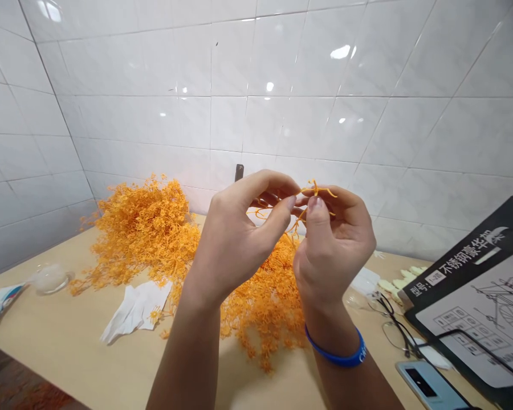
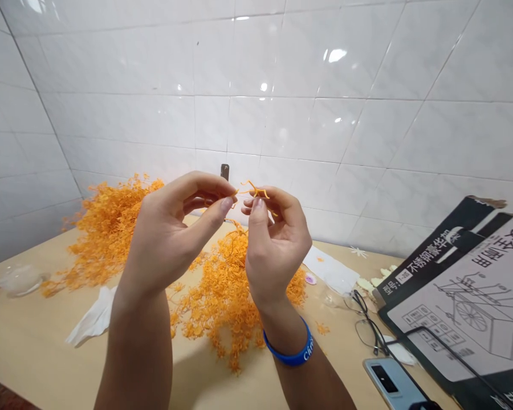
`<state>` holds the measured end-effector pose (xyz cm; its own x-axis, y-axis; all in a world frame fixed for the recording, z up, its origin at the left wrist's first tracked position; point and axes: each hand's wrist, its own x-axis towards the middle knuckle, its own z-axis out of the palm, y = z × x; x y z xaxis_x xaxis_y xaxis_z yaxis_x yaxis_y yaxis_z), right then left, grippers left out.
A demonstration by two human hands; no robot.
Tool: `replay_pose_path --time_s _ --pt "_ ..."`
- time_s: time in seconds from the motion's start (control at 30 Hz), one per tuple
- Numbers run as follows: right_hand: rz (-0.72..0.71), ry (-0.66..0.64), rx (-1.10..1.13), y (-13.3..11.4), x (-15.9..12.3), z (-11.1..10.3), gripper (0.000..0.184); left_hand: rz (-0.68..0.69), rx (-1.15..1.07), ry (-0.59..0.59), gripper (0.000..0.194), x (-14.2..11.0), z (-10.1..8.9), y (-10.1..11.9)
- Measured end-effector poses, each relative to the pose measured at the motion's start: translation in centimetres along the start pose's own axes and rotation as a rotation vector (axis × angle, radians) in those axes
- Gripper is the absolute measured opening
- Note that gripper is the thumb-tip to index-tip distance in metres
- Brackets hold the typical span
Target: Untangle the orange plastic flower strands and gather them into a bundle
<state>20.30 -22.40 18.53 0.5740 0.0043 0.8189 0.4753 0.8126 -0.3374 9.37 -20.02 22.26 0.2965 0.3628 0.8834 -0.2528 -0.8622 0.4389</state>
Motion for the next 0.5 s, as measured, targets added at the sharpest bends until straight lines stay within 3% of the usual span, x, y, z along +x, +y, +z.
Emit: replay_pose_path --time_s 0.37,0.43,0.5 --pt "-0.021 -0.003 0.000 -0.4 0.0 -0.1 0.014 -0.062 -0.107 -0.028 0.013 0.0 0.0 0.2" --pt "-0.040 -0.018 0.013 -0.7 0.0 -0.1 0.016 -0.049 -0.090 -0.022 0.015 -0.4 0.1 1.0" --pt "-0.047 -0.037 0.027 -1.1 0.0 -0.2 0.018 -0.021 -0.054 0.079 0.020 -0.9 0.1 2.9"
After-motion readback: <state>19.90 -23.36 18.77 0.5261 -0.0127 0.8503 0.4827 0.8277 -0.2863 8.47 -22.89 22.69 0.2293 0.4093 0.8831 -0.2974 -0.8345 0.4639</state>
